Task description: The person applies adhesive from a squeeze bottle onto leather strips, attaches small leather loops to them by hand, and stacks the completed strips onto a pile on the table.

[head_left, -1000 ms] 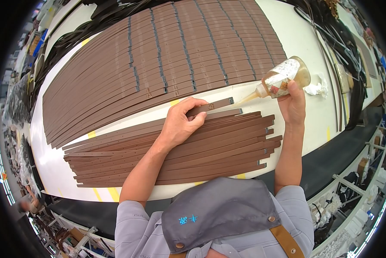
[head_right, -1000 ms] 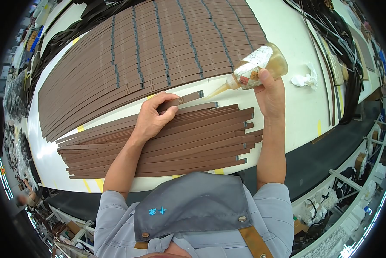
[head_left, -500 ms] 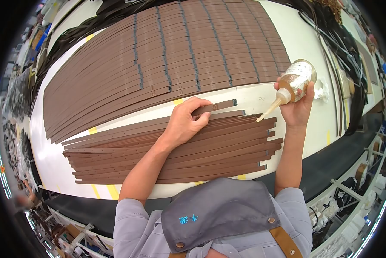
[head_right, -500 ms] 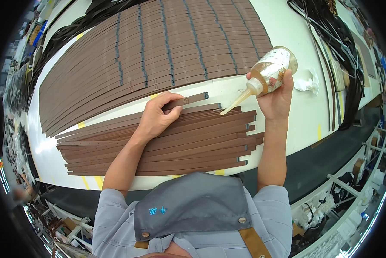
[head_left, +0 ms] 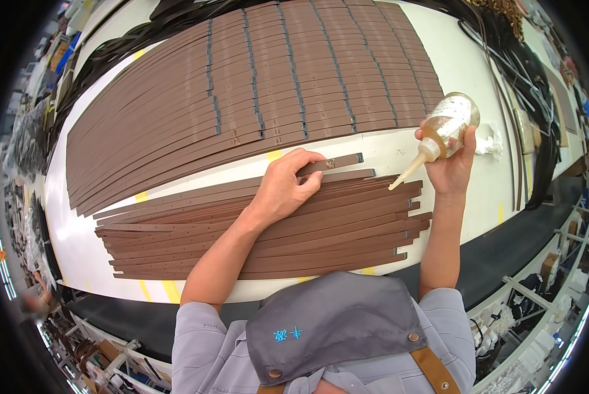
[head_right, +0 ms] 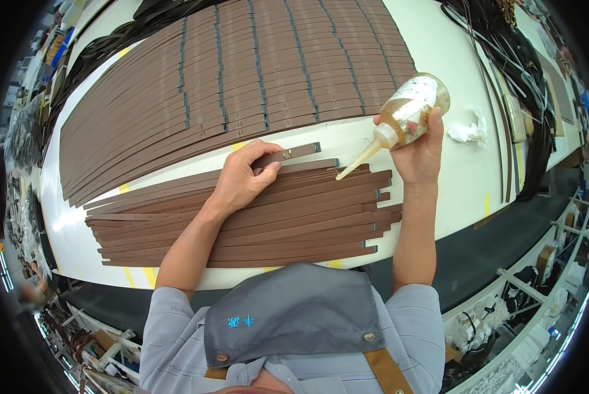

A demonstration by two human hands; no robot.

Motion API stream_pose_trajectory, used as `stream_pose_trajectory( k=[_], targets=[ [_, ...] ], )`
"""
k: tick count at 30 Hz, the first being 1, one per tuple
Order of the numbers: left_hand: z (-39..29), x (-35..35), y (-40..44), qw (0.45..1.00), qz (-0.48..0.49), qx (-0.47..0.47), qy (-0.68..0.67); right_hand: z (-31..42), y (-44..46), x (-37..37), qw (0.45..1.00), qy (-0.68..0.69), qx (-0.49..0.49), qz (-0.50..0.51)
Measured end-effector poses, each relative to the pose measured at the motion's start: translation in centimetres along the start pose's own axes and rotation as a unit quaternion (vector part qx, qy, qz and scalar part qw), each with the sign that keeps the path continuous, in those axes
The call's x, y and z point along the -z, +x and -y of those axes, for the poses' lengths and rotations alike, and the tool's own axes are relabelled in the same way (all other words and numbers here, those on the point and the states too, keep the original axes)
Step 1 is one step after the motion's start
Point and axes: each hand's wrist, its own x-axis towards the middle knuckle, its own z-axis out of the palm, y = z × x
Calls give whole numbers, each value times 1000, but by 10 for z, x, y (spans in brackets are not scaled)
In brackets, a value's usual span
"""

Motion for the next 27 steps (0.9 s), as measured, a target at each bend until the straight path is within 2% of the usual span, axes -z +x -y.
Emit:
stream_pose_trajectory(
  k=[27],
  targets=[
    [0, -1, 0, 1000, 1, -11, 14, -4, 1, 0, 1000, -3, -14, 11]
  ],
)
